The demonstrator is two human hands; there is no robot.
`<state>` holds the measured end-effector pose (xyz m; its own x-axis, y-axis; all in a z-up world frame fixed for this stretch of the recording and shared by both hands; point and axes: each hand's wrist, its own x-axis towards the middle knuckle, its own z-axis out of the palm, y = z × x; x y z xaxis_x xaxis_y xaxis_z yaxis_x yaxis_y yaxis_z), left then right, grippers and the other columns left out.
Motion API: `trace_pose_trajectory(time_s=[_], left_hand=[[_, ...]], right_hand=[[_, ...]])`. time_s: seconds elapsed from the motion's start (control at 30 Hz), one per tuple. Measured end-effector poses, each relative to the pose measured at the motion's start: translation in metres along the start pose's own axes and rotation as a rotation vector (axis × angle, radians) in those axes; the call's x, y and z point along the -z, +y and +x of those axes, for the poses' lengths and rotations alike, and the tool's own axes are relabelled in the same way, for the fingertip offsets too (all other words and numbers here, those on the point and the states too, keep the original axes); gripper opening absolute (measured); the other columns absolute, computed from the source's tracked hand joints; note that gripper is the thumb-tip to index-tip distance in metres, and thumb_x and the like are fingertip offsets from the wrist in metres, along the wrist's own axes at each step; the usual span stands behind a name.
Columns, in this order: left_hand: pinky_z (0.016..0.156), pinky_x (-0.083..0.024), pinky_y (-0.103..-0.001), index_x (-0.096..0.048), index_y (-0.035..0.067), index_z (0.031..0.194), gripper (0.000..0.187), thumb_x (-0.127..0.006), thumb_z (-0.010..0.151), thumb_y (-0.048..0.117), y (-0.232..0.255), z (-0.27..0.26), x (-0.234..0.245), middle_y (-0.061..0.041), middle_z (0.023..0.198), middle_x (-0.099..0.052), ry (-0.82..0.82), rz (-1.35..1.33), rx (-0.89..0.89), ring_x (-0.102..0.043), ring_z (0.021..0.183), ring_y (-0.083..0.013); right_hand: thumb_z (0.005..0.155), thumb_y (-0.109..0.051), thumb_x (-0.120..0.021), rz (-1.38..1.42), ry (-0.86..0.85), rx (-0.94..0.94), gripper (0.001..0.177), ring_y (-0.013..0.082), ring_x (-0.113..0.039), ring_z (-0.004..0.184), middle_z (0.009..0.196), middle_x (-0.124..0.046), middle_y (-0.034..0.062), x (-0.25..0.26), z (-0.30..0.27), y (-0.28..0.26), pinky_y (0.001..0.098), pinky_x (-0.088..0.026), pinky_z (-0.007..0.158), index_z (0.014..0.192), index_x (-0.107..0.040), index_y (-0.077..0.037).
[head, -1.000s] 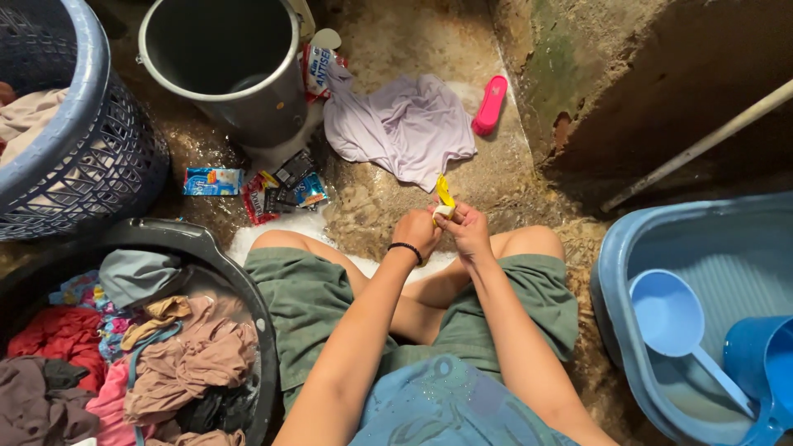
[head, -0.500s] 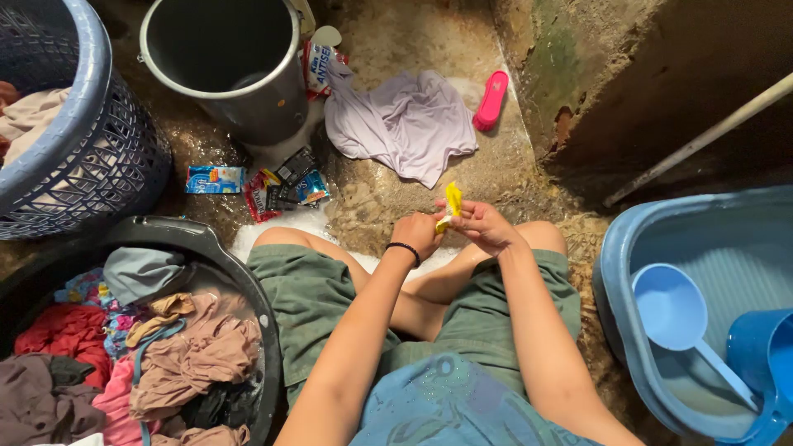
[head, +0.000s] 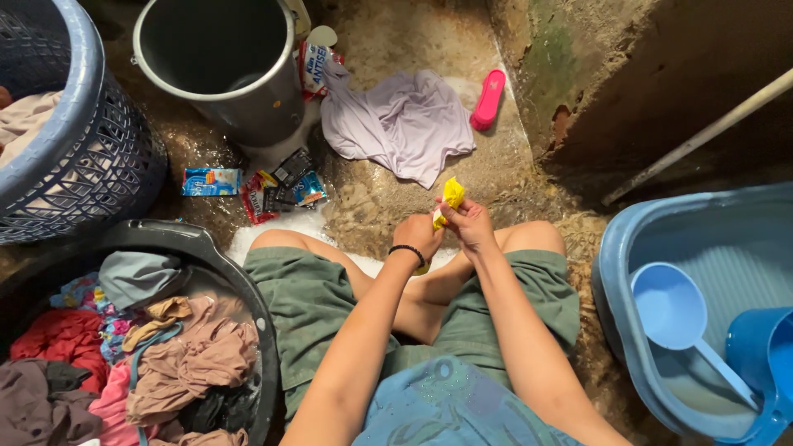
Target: Hand washing clothes on the floor using a brush and soap.
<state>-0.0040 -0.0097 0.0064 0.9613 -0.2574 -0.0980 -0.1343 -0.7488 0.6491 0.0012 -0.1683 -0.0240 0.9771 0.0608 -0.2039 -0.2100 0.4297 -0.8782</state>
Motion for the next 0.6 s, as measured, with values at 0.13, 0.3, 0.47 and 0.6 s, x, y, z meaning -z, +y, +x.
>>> trace_pose_trajectory(time_s=[0.13, 0.3, 0.47, 0.6], left_hand=[[0.079, -0.057, -0.052, -0.074, 0.003, 0.090, 0.035, -0.066, 0.087, 0.036, 0.000, 0.002, -0.001, -0.023, 0.091, -0.073, -0.012, 0.051, 0.062, -0.071, 0.086, -0.0423], [0.078, -0.056, -0.052, -0.075, 0.004, 0.089, 0.035, -0.062, 0.091, 0.036, 0.006, 0.010, -0.008, -0.023, 0.090, -0.073, 0.037, 0.097, 0.074, -0.072, 0.085, -0.0418], [0.078, -0.057, -0.051, -0.075, 0.005, 0.088, 0.038, -0.060, 0.093, 0.039, 0.017, 0.017, -0.020, -0.022, 0.090, -0.074, 0.027, 0.068, 0.099, -0.072, 0.085, -0.0400], [0.078, -0.057, -0.051, -0.075, 0.006, 0.092, 0.034, -0.060, 0.091, 0.037, 0.022, 0.030, -0.029, -0.020, 0.093, -0.074, -0.012, 0.048, 0.151, -0.072, 0.087, -0.0392]], right_hand=[[0.094, -0.011, -0.074, 0.069, -0.083, -0.035, 0.035, 0.0164, -0.073, 0.095, 0.105, -0.075, 0.0088, -0.016, -0.008, -0.021, 0.0289, -0.058, 0.088, 0.126, -0.066, 0.002], [0.100, -0.016, -0.066, 0.075, -0.008, 0.073, 0.031, 0.0185, -0.074, 0.093, 0.100, -0.073, 0.0100, -0.021, 0.000, -0.014, 0.0307, -0.056, 0.086, 0.125, -0.065, 0.002], [0.102, -0.010, -0.063, 0.094, 0.034, 0.152, 0.020, 0.0155, -0.066, 0.080, 0.087, -0.066, 0.0053, 0.003, 0.029, 0.017, 0.0393, -0.063, 0.092, 0.116, -0.063, 0.004], [0.101, -0.008, -0.057, 0.107, -0.026, 0.116, 0.015, 0.0152, -0.063, 0.077, 0.087, -0.062, 0.0037, 0.030, 0.054, 0.033, 0.0362, -0.061, 0.086, 0.113, -0.056, 0.000]])
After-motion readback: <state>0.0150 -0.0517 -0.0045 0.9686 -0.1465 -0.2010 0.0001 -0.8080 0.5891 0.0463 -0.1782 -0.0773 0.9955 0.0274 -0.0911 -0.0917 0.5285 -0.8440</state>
